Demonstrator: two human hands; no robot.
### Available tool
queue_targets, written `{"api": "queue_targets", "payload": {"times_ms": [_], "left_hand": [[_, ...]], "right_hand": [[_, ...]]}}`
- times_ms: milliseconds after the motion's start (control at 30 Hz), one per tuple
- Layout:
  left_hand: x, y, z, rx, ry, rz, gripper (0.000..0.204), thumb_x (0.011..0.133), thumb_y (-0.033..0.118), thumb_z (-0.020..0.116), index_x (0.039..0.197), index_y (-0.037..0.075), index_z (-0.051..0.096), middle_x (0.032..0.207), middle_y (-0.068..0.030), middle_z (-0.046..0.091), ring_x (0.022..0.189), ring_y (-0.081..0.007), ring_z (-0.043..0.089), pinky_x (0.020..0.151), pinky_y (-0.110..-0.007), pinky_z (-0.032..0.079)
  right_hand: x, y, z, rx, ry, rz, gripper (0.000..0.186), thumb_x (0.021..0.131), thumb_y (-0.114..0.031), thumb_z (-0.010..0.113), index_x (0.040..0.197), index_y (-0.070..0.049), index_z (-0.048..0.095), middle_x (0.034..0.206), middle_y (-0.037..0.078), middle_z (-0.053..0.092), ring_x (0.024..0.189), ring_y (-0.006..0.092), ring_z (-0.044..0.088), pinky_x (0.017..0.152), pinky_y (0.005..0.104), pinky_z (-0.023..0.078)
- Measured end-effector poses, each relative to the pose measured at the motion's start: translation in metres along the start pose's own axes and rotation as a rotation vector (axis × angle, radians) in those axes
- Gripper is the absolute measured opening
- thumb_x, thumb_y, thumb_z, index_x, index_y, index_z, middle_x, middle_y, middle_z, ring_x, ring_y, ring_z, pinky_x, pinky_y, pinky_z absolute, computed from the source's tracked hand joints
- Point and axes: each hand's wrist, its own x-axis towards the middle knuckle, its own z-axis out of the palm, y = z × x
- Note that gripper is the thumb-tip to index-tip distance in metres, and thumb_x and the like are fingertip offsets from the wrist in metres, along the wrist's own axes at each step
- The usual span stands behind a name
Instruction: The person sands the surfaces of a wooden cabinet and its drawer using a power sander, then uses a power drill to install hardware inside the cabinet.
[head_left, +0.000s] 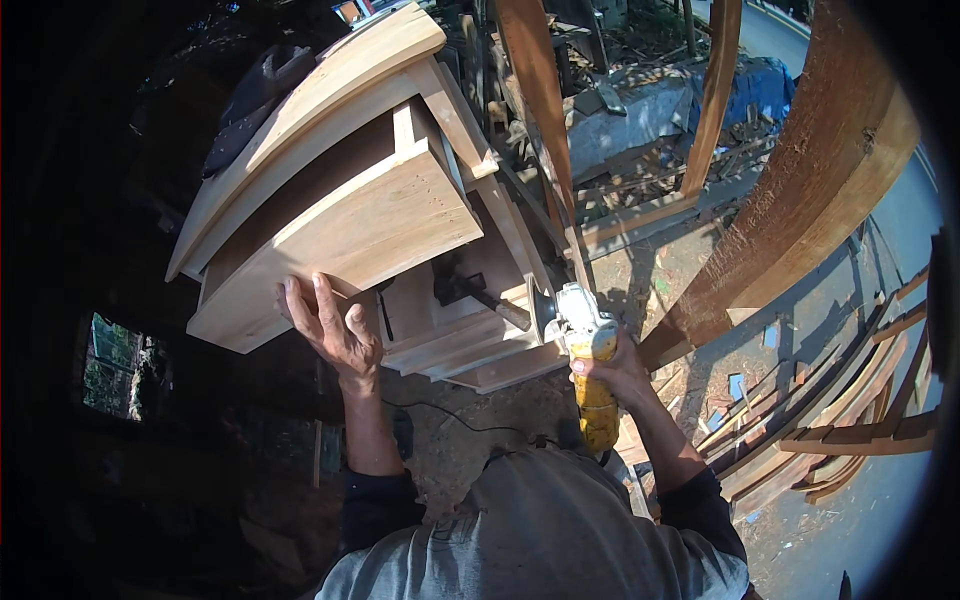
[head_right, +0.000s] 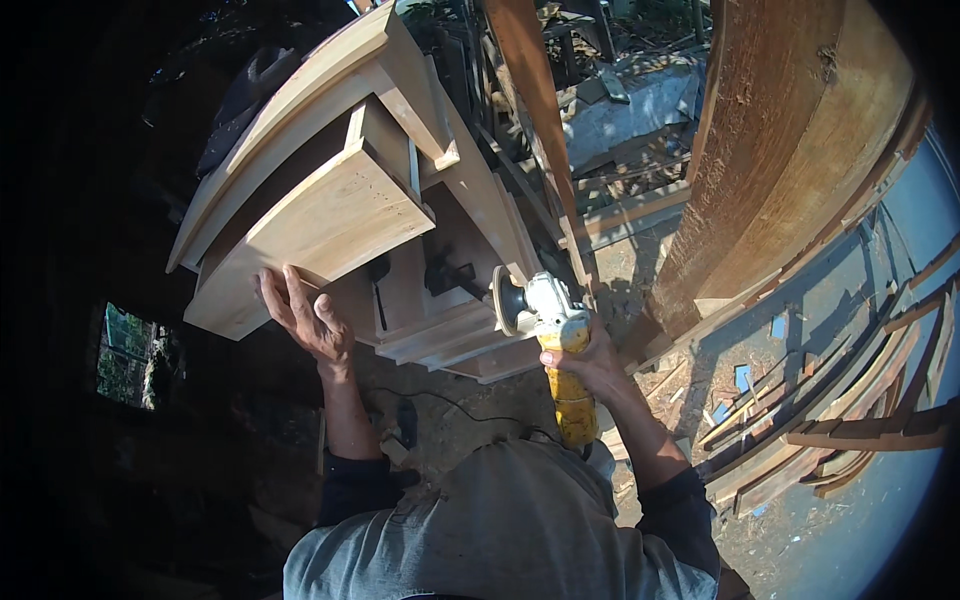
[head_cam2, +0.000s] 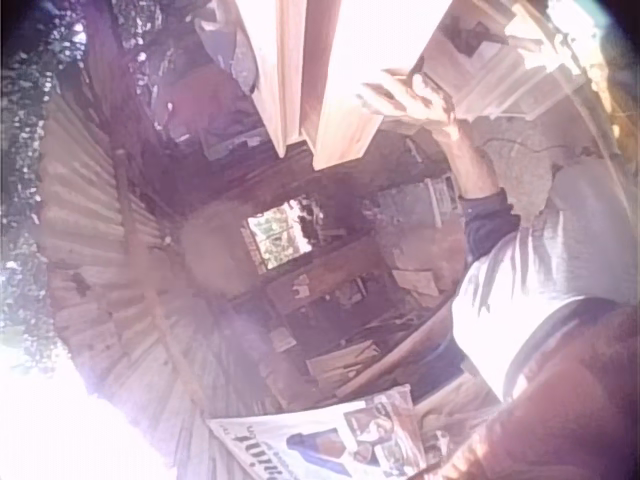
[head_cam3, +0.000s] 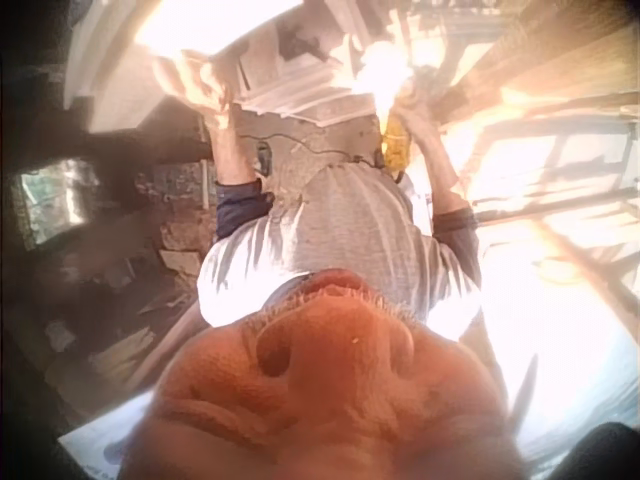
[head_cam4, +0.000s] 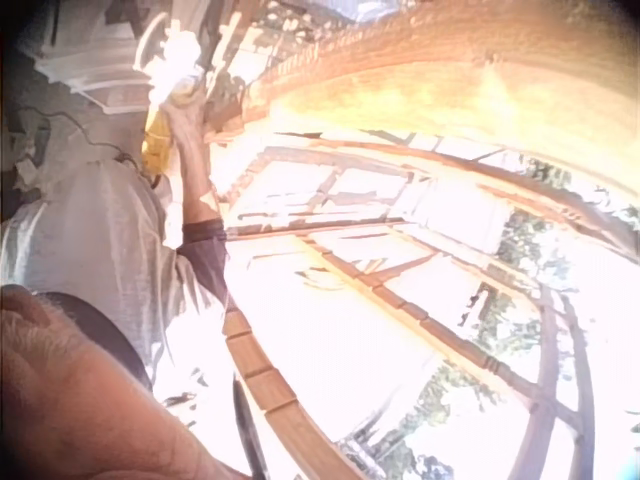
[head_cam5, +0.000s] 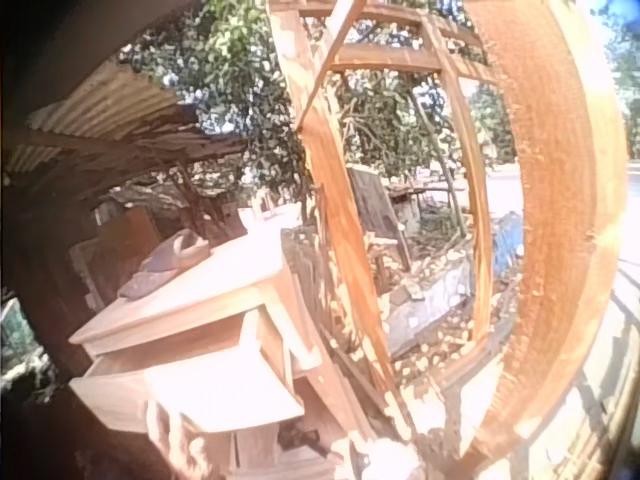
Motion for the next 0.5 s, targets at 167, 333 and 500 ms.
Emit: {"api": "queue_targets", "payload": {"times_ms": [167,333,500], "left_hand": [[0.014,-0.021,0.038,0.040,-0.157,-0.070,0.059,0.100,0.043,0.050,0.149,0.010,0.042,0.157,-0.0219,0.028,0.146,-0.0433,0.024,0.116,-0.061,0.017],[0.008,-0.041,0.063,0.125,-0.209,-0.112,0.069,0.098,0.050,0.049,0.154,0.013,0.032,0.160,-0.0199,0.022,0.147,-0.0438,0.019,0.116,-0.062,0.014],[0.000,-0.041,0.068,0.105,-0.200,-0.142,0.072,0.098,0.052,0.048,0.155,0.013,0.030,0.161,-0.0188,0.022,0.148,-0.0416,0.019,0.117,-0.061,0.014]], "right_hand": [[0.000,-0.004,0.005,0.063,-0.049,0.015,0.068,0.070,-0.015,0.086,0.123,0.001,0.046,0.102,0.013,0.065,0.085,0.0230,0.069,0.077,0.0378,0.059],[-0.008,0.007,0.008,0.145,-0.014,0.068,0.078,0.066,-0.016,0.089,0.128,0.000,0.046,0.112,0.012,0.064,0.103,0.0214,0.063,0.092,0.0359,0.051],[-0.014,0.005,0.006,0.209,-0.019,-0.016,0.071,0.070,-0.005,0.084,0.129,-0.001,0.045,0.109,0.011,0.065,0.100,0.0213,0.065,0.090,0.0352,0.052]]}}
